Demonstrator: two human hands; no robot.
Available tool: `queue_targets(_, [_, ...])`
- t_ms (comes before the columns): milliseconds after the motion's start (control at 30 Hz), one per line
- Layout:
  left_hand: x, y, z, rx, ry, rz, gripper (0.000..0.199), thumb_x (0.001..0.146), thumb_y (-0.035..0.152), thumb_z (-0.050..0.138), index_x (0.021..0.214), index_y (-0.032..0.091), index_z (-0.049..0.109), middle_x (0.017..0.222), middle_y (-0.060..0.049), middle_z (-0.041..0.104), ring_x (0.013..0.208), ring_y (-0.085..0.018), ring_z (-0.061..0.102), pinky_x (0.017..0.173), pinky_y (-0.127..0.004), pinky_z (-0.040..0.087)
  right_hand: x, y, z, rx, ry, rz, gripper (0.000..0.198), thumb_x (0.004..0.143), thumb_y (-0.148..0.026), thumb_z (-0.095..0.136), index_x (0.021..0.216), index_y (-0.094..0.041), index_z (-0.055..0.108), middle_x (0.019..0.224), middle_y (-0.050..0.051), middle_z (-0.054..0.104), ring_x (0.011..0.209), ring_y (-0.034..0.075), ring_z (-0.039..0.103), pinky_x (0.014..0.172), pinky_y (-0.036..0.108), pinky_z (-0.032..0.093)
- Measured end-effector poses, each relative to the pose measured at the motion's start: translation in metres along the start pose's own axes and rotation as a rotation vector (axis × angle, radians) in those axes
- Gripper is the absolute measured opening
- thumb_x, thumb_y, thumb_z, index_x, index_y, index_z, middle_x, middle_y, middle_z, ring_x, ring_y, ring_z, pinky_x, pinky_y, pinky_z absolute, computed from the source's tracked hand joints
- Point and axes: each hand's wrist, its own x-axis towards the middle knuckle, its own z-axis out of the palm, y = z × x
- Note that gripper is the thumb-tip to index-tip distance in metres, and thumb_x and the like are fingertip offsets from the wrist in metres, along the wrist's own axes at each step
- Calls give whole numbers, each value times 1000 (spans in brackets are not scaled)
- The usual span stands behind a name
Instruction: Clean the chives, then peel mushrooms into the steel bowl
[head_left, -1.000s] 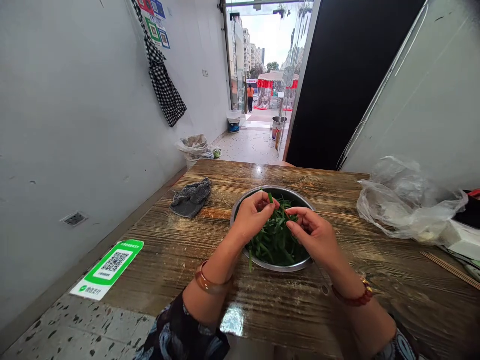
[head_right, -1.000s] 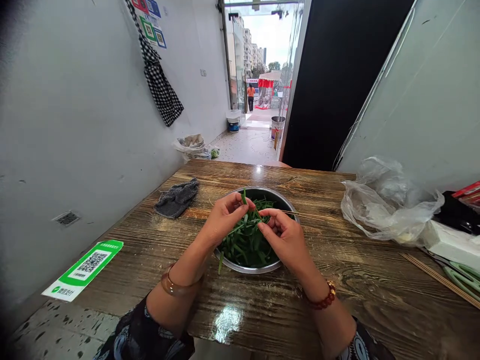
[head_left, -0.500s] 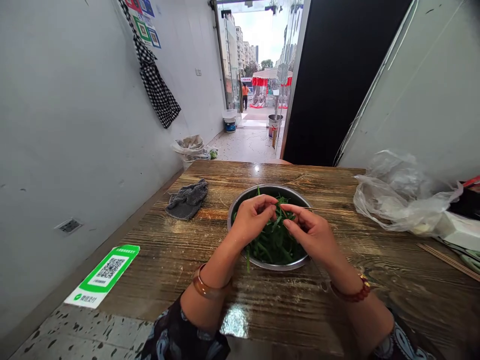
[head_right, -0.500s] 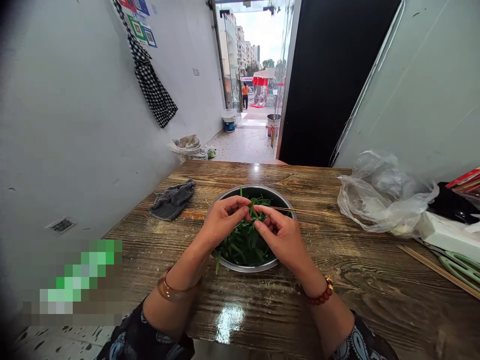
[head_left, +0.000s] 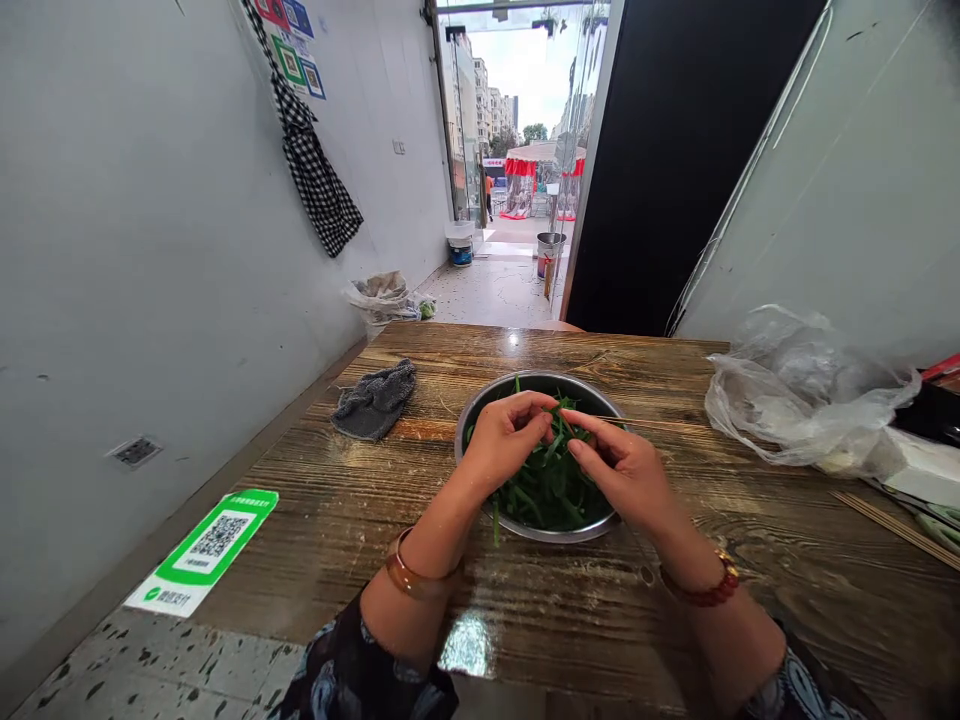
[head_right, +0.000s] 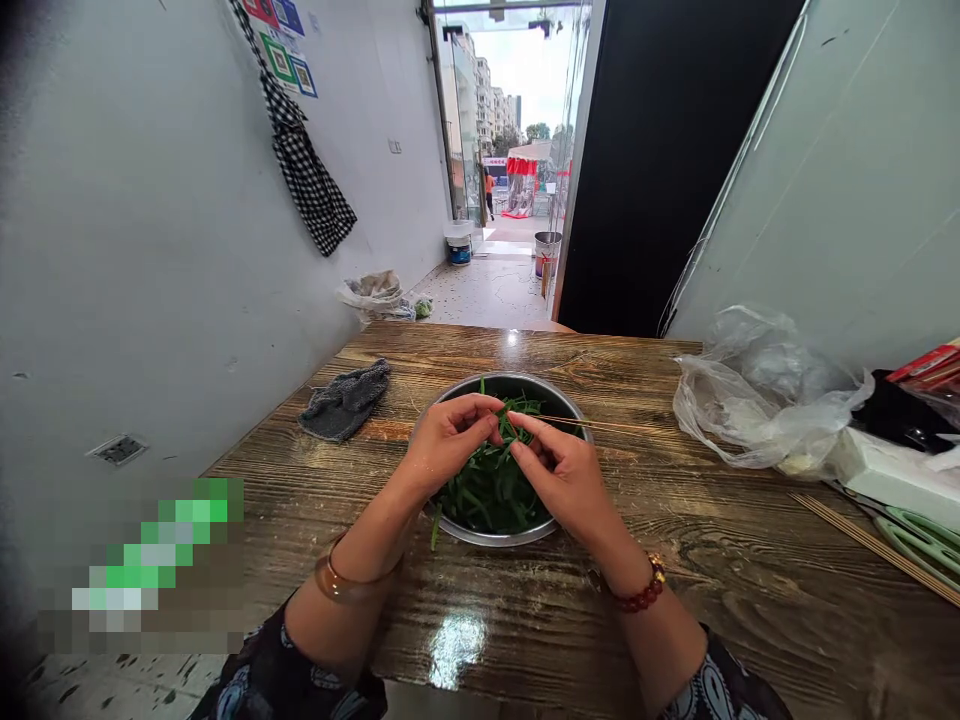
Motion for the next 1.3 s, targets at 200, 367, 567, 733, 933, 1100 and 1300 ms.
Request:
queue_targets(200, [-1,-1,2,202,62,131,19,80,15,54,91,16,69,65,1,66,60,-11,58,57,-23,42,1,2,1,-6,-4,-5,37,84,-31,57,118,-19,66,60,-4,51,51,9,43,50,23,35])
queue_targets(367, [-2,-5,4,342,98,280,22,82,12,53,95,17,70,89,-4,73,75,-13,65,69,-24,49,1,2,1,5,-1,17,37,84,-32,57,118,-18,64,60,-5,48,53,9,43,52,24,36])
queue_targets(567, [-3,-8,5,420,104,344,22,84,14,53,98,19,69,96,-5,73,83,-15,67,78,-27,50,1,1,1,64,11,27,55,85,-30,56,139,-23,44,61,-8,40,55,10,40,55,24,36])
queue_targets(733, [-2,-7,5,447,96,284,21,83,15,53,100,19,66,74,0,69,67,-13,62,67,-25,47,1,3,1,89,16,9,45,85,-29,57,130,-23,53,60,-7,41,55,10,42,55,24,35])
queue_targets(933, [-3,-4,5,441,89,255,9,83,16,53,81,18,63,67,2,62,62,-11,57,61,-22,43,1,4,1,96,26,25,40,84,-30,58,124,-22,56,60,-7,44,54,10,42,54,25,34])
queue_targets(1100, [-2,-7,6,399,52,314,13,83,15,53,84,19,65,75,0,67,68,-12,60,65,-23,45,1,4,1,98,40,34,38,84,-29,58,121,-21,56,58,-8,42,53,10,41,53,25,34])
queue_targets(1300, [-4,-8,5,390,-124,359,17,85,13,49,87,18,66,85,-3,70,79,-15,63,72,-25,47,2,8,1,109,43,48,50,84,-30,58,133,-24,48,61,-7,44,55,11,42,53,25,35])
